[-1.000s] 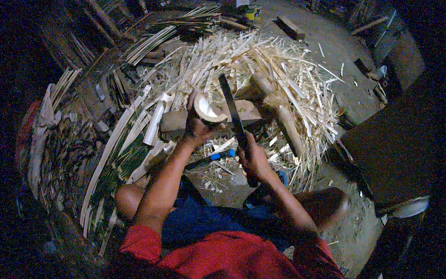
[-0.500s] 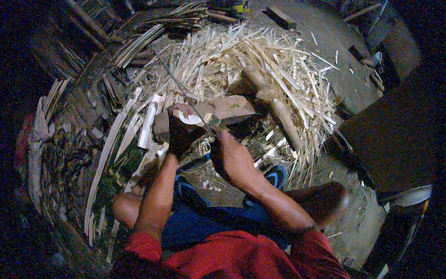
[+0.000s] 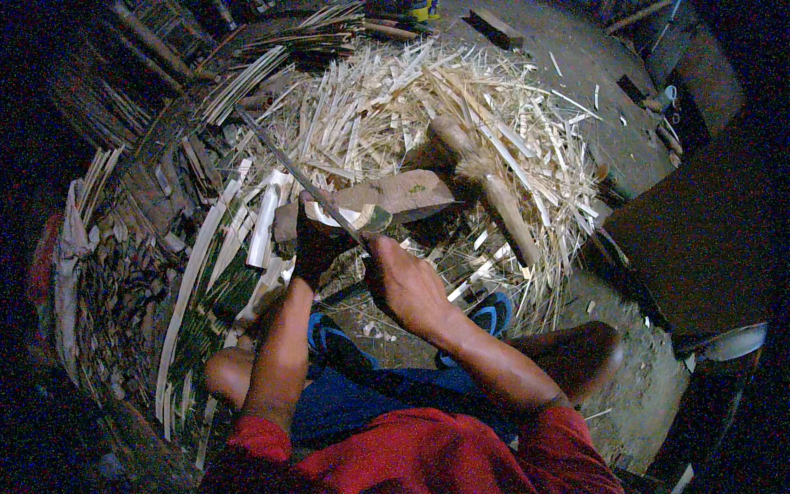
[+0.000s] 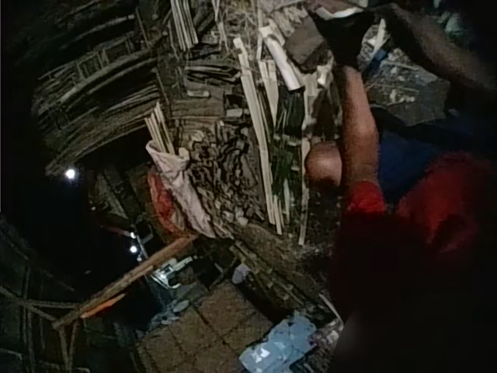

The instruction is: The person sits on the floor and uses a knife to shave and shape a cylindrical bamboo piece, repeatedly rotating it and removing thin strips. The person also uses a wooden mallet to strike the bamboo piece to split or flatten it.

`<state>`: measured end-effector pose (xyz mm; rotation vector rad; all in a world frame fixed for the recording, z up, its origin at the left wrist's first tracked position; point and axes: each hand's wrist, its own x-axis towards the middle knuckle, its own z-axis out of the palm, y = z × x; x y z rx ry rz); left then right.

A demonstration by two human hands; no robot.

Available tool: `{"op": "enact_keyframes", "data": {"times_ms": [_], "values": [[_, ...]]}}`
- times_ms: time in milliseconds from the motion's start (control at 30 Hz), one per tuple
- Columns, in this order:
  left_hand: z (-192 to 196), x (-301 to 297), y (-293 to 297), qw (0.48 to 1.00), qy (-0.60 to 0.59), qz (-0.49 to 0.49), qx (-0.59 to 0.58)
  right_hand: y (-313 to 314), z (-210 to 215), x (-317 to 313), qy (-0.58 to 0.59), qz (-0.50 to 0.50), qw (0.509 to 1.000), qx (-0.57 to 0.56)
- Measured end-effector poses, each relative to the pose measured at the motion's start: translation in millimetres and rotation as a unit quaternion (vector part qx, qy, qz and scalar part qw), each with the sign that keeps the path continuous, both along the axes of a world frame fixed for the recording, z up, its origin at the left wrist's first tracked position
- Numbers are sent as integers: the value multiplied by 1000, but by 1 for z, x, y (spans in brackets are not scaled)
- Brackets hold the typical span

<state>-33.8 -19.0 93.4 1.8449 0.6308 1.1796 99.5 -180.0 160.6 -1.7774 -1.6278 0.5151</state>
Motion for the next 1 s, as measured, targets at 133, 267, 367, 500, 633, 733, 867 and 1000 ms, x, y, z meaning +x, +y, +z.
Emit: {"op": "enact_keyframes", "data": {"times_ms": [133, 267, 367, 500, 633, 733, 867, 1000], "values": [[1, -1, 2, 1000, 12, 2, -1, 0, 3, 0, -18, 12, 1000, -4], [1, -1, 5, 998, 24, 20, 52, -1, 6, 0, -20, 21, 999, -19], [0, -1, 5, 998, 20, 21, 58, -1, 8, -1, -21, 23, 999, -16], [1, -2, 3, 999, 8, 18, 33, 0, 11, -3, -20, 20, 999, -24], [4, -3, 1, 999, 16, 12, 26, 0, 12, -2, -29, 19, 999, -40], [9, -3, 0, 998, 37, 25, 44, 2, 12, -1, -44, 23, 999, -22], [17, -2, -5, 999, -7, 18, -45, 8, 14, 1, -31, 30, 999, -5], [24, -6, -5, 999, -18, 25, -22, 8, 15, 0, -19, 27, 999, 22]]}}
